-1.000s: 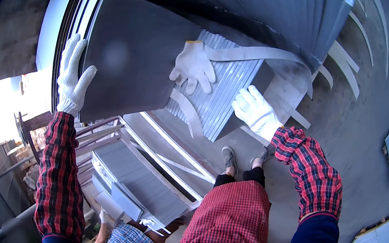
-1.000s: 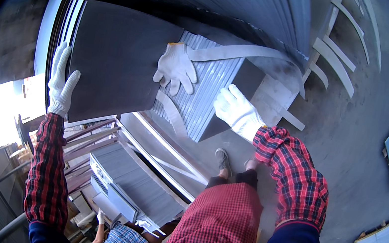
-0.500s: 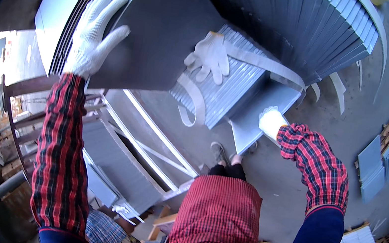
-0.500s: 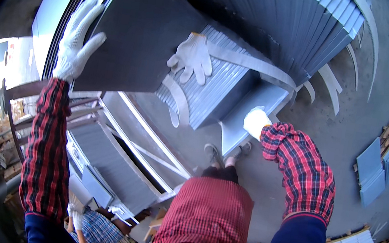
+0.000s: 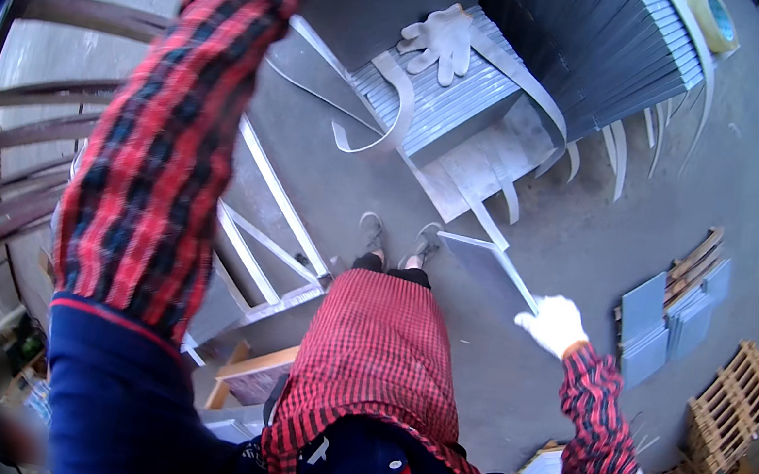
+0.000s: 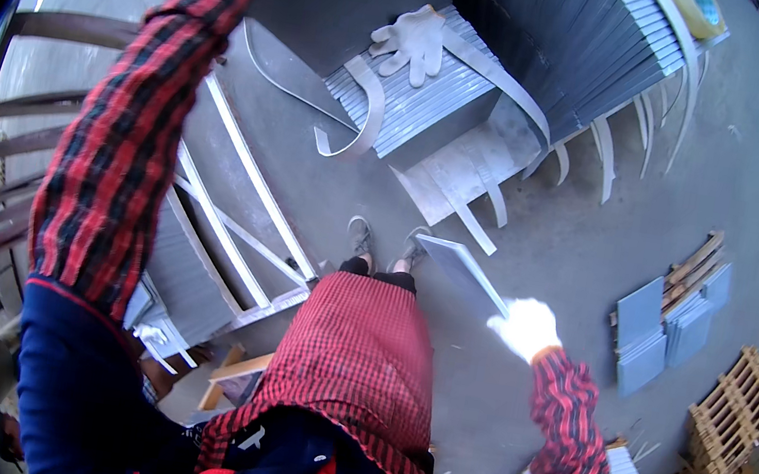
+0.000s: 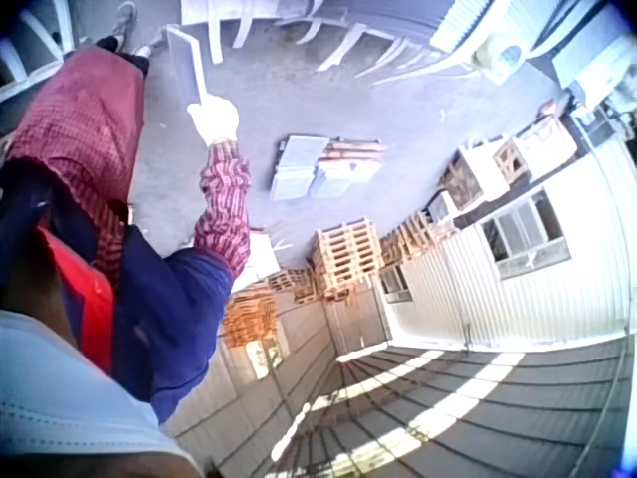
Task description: The person wraps rectangular panels with plastic film and secures them with tape. They handle each panel individually, fold the film around the edges, and apply tape to seal the package before stacking the finished units.
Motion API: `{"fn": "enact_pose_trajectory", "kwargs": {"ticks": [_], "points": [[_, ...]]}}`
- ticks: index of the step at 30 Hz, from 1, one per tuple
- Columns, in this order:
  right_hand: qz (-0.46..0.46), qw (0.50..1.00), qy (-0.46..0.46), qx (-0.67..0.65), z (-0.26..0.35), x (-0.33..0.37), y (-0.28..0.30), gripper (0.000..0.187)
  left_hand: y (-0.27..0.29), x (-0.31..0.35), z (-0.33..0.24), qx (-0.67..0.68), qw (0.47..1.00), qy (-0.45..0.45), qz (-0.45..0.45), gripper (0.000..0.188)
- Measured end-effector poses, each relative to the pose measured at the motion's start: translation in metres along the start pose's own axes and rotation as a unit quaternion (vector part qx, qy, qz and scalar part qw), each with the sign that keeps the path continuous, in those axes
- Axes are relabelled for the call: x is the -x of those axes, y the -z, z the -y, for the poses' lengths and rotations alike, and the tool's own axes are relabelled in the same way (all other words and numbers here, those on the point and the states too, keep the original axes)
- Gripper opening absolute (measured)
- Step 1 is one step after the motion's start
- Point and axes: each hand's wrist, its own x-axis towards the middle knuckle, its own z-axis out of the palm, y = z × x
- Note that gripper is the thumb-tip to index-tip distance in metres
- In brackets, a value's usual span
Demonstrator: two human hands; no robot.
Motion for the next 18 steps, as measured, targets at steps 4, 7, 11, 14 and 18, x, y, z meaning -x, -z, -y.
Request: {"fn": "enact_pose_trajectory", "kwargs": {"ticks": [4, 7, 11, 14, 18], "points": [[-0.057, 0.948, -0.093, -0.298, -0.029, 0.082, -0.077, 0.039, -0.033, 0.070, -0.062, 0.048, 0.996, 0.047, -0.052, 0.054], [-0.086, 0.869, -0.116, -0.473, -0.049, 0.112, -0.139, 0.036, -0.052, 0.213, -0.121, 0.413, 0.900, 0.135, 0.026, 0.052], [-0.161, 0.924, -0.104, -0.332, -0.078, 0.115, -0.181, 0.041, -0.043, 0.407, -0.221, 0.484, 0.772, 0.324, 0.257, 0.049], [-0.213, 0.958, -0.039, -0.186, -0.120, 0.098, -0.207, 0.046, -0.027, 0.511, -0.325, 0.482, 0.743, 0.401, 0.232, 0.046], [-0.224, 0.974, 0.031, -0.013, -0.109, 0.094, -0.173, 0.045, 0.004, 0.551, -0.440, 0.549, 0.698, 0.438, 0.138, 0.040]]}}
